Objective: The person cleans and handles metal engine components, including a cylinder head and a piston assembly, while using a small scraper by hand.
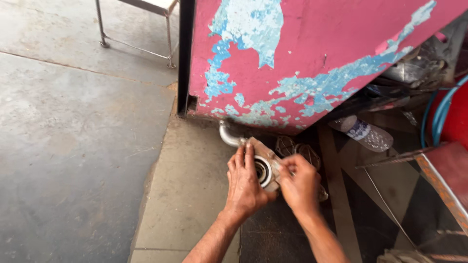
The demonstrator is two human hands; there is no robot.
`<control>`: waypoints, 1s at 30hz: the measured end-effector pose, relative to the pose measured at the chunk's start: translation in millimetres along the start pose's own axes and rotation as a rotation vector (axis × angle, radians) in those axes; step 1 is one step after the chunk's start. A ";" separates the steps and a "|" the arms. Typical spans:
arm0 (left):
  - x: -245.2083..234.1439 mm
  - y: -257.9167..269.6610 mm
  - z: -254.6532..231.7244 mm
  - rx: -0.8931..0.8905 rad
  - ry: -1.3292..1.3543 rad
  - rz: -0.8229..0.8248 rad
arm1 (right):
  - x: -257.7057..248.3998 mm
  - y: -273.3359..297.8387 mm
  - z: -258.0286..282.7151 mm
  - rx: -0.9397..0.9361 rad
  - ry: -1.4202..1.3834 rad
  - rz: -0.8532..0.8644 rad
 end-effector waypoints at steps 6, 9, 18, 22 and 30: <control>5.4 -2.1 3.7 -0.027 -0.035 0.081 | 5.7 -1.3 -0.2 0.008 -0.039 0.032; 3.3 -1.2 2.6 -0.015 0.018 0.038 | -1.5 2.5 -0.7 0.011 0.037 0.000; 5.3 -0.7 2.0 -0.009 -0.010 0.071 | 1.2 4.1 6.4 0.024 0.055 0.012; 3.0 -4.2 1.7 -0.015 -0.002 0.077 | 15.0 -0.8 5.3 -0.016 0.031 0.021; -2.8 -6.0 -0.7 -0.016 0.004 0.116 | -19.6 20.7 -36.6 0.376 -0.260 0.025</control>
Point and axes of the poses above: each hand's wrist, its own y-axis away from the middle knuckle, its own x-axis out of the palm, z = x × y, the point moved 10 cm from there along -y, towards the middle knuckle, and after that the axes turned 12 degrees about -y, right-handed, at the moved point
